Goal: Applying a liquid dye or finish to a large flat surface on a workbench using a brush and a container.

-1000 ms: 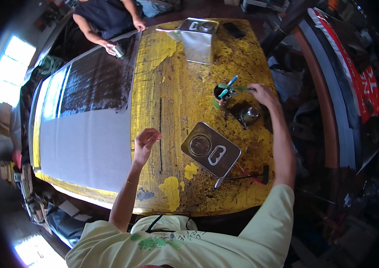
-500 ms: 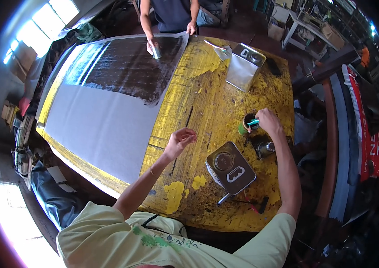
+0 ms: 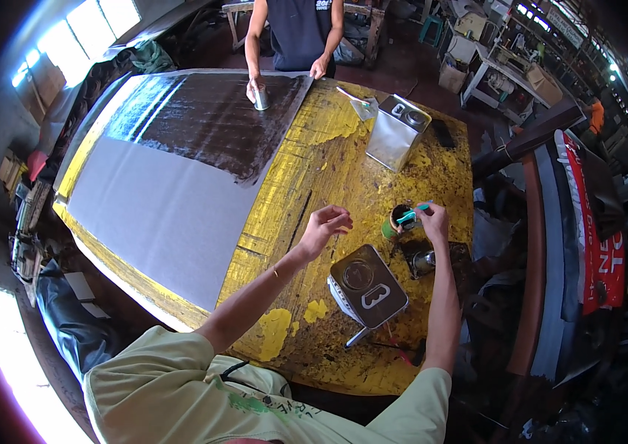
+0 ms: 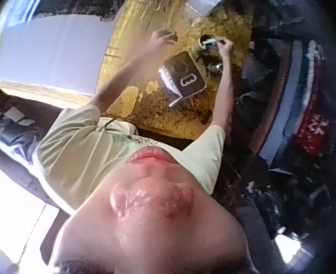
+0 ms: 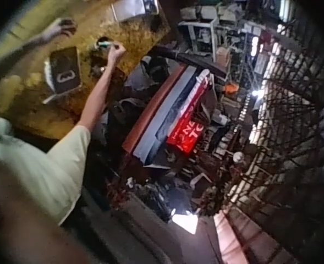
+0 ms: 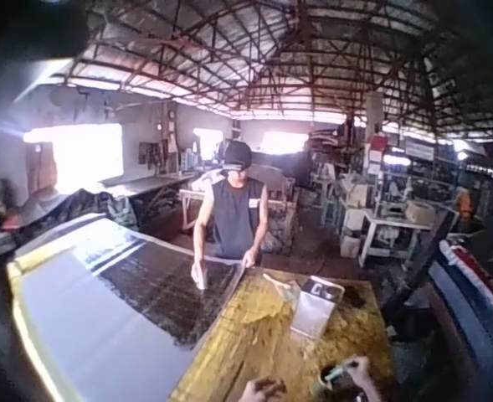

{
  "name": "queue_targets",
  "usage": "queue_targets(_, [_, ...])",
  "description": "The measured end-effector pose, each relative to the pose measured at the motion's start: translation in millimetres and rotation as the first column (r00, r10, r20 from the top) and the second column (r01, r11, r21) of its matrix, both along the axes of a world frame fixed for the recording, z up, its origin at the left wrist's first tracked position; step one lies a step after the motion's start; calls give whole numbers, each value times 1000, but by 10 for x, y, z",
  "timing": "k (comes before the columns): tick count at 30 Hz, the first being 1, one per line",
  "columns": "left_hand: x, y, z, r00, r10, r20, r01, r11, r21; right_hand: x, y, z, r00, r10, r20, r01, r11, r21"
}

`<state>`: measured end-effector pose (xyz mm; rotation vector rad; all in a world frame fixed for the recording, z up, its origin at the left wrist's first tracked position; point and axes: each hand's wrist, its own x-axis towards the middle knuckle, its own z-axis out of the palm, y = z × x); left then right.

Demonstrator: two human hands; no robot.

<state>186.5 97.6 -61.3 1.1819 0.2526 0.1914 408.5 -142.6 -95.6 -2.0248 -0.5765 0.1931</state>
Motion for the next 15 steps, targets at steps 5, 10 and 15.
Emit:
queue_targets(5, [242, -98, -8, 999, 31, -25, -35, 983, -179, 82, -174, 2, 978, -208, -11, 206, 961, 183])
queue_targets(10, [612, -109, -112, 994, 59, -90, -93, 893, -441, 33, -413, 156, 901, -409, -146, 434, 838, 330])
queue_targets(15, [1167, -242, -187, 979, 82, -185, -195, 625, -756, -151, -413, 574, 851, -391, -350, 524, 650, 550])
